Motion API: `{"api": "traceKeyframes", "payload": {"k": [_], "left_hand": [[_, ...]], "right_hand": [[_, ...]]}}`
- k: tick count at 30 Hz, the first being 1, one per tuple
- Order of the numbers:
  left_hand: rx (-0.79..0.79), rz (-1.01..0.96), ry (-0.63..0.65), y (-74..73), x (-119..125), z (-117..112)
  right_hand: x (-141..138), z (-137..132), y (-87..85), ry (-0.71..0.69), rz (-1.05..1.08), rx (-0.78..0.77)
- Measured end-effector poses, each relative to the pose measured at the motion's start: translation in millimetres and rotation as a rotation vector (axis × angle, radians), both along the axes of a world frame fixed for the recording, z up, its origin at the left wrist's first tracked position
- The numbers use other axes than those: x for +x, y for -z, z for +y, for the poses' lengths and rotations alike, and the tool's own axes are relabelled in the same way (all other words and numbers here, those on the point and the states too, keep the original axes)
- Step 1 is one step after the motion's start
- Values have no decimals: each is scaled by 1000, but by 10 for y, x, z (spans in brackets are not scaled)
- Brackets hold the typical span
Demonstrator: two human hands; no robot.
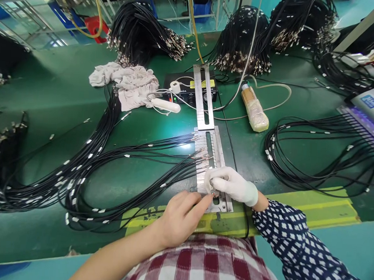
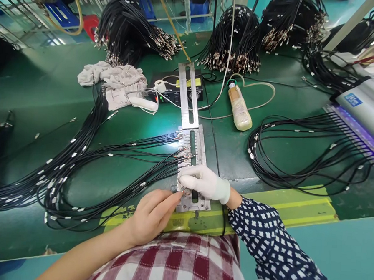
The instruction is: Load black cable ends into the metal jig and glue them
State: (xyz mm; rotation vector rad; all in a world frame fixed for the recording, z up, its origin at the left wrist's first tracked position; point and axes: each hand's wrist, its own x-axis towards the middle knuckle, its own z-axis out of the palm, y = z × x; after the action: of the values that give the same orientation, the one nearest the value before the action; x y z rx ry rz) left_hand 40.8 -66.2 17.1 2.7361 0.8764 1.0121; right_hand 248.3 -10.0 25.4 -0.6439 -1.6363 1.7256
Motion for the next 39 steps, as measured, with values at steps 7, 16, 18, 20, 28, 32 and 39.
{"api": "traceKeyframes", "payload": {"k": [7,16,18,20,28,32,39], "left_hand": [[-67,-42,13,-26,24,11],[-146,36,-2,-67,36,31],[-159,72,13,-49,37,39],[-186,100,25,-27,41,59],[-254,322,-263,160,27,365],[-253,403,-286,198,13,431],[-212,350,-245,159,-6,402]], "right_hand": [[-6,-10,-24,-3,3,-76],[9,-15,-41,3,-86,-88],[35,-5,-43,16,-149,1],[77,12,-36,113,-237,103],[207,117,75,663,-247,-22],[182,110,102,637,-377,35],[180,114,91,636,-651,313]]}}
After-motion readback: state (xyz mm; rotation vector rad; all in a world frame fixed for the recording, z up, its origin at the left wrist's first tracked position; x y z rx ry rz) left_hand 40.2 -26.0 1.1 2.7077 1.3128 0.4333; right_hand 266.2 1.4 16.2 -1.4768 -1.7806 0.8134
